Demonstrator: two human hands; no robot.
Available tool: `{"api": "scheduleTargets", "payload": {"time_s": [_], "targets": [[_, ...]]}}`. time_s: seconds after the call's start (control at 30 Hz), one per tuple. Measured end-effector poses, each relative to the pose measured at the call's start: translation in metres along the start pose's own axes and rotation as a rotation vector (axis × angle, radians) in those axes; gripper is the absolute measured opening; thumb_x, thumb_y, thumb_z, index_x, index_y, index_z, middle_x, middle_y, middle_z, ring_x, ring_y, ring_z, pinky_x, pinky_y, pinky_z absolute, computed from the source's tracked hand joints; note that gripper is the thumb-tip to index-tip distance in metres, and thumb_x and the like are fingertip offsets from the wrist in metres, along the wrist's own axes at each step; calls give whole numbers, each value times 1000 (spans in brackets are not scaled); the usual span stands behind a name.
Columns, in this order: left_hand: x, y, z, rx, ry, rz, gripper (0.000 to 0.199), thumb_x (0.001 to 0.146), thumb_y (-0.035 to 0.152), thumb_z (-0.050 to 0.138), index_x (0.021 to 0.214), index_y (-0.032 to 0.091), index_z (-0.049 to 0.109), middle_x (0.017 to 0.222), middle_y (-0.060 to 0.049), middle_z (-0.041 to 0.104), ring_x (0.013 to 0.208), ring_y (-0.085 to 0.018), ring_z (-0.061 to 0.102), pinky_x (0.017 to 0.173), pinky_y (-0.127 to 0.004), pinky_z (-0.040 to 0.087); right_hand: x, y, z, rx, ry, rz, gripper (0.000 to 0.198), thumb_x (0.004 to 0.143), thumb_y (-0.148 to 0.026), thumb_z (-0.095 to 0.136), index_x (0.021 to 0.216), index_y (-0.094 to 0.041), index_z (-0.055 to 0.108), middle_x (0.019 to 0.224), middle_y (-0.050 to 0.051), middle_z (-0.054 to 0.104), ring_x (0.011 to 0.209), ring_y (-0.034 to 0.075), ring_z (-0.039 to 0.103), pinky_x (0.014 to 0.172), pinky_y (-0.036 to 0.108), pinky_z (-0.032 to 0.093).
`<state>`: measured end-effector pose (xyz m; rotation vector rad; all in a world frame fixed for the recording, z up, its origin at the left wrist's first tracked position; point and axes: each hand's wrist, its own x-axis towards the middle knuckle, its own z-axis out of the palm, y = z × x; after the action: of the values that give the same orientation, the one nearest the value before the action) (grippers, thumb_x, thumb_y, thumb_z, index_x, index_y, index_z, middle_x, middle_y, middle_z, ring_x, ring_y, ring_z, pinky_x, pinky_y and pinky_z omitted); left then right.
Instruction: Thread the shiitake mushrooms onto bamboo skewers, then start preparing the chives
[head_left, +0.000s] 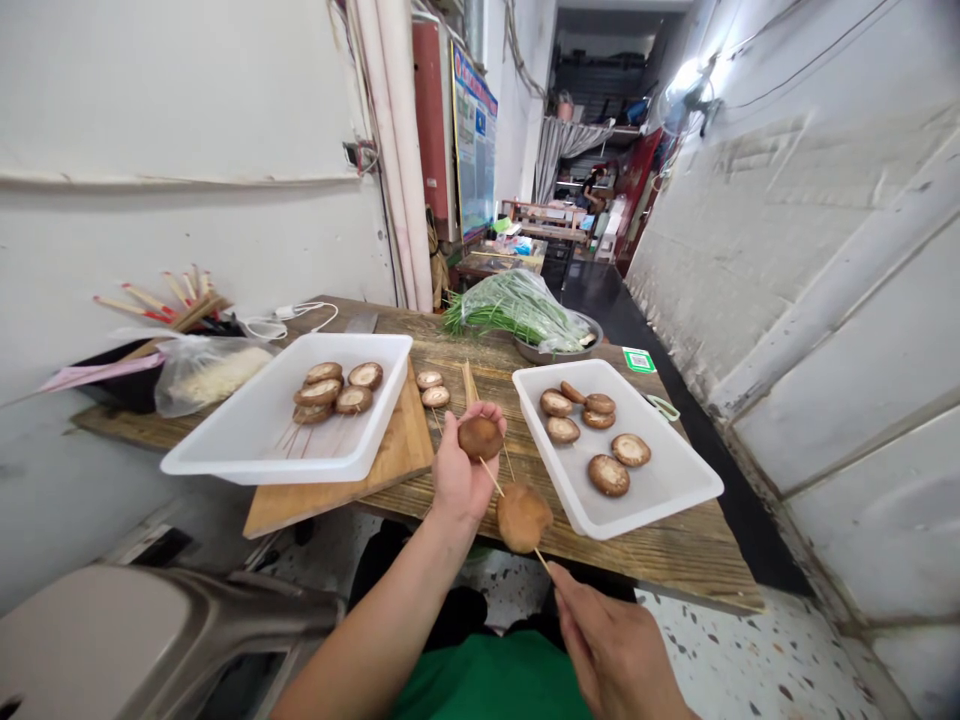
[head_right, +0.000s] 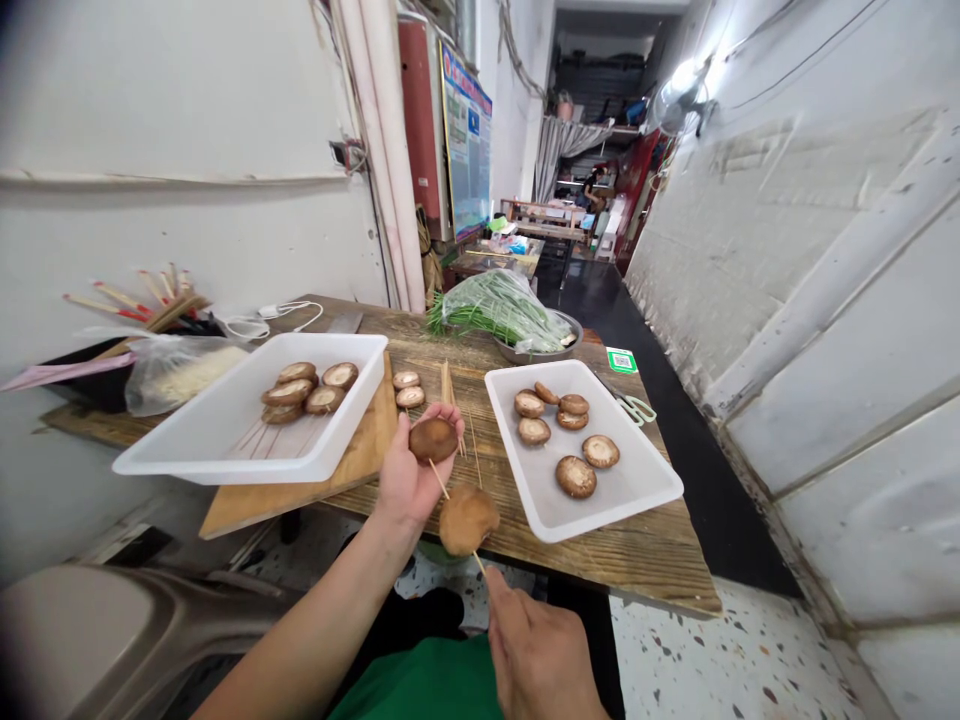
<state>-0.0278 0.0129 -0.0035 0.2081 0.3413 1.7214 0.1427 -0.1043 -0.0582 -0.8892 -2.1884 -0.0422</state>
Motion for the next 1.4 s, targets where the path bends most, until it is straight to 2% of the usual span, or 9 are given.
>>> {"api": "scheduleTargets", "payload": {"time_s": [0.17,0.27,0.4,0.53,0.67,0.9,1.1,1.4], "targets": [[-3,-3,1,13,9,16,35,89,33,38,85,9,63,85,-12,64,85,-18,62,79,-31,51,-1,-1,-3,-48,-102,6,40,84,-7,38,123,-6,46,77,12,70,55,18,66,57,24,56],[-6,-7,1,-6,8,1,35,89,33,39,85,9,63,86,-12,64,86,-18,62,79,-32,52,-3,-3,-1,-86,-68,42,36,84,-8,37,118,-7,51,74,12,70,53,18,65,59,25,56],[-8,-10,-1,0,-28,-10,36,89,34,38,85,9,64,87,-12,64,85,-18,61,79,-33,51,-5,-3,2,-127,-57,20,34,84,-7,37,113,-5,54,73,12,69,47,16,62,53,22,54],[-8,-13,-4,67,-67,79,35,89,34,39,89,8,63,87,-11,63,82,-16,61,79,-29,49,-6,-3,0,-159,-72,0,33,85,-7,37,112,-4,55,66,8,67,44,14,60,45,19,49],[-8,-15,-6,126,-78,143,36,87,39,42,91,11,63,85,-9,63,77,-14,59,73,-25,49,-4,-6,-1,-168,-86,11,38,88,-9,31,120,-4,49,59,3,62,41,11,57,40,19,42],[-12,-18,-6,143,-52,110,37,87,38,41,88,10,64,83,-9,63,77,-14,59,75,-26,48,-1,-11,-1,-289,-103,8,40,86,-9,28,118,-2,51,54,1,55,37,12,53,35,24,32],[-14,-19,-7,150,-27,65,37,87,39,42,90,10,64,86,-9,63,80,-15,60,80,-28,46,2,-12,-3,-347,-97,-2,42,79,-2,30,116,0,50,54,1,55,37,12,54,34,25,30],[-18,-22,-9,226,-2,21,36,85,43,44,92,13,63,88,-7,64,80,-15,60,72,-25,47,4,-9,0,-353,-82,-45,44,76,-1,33,117,2,47,54,1,56,37,12,53,35,25,31]]}}
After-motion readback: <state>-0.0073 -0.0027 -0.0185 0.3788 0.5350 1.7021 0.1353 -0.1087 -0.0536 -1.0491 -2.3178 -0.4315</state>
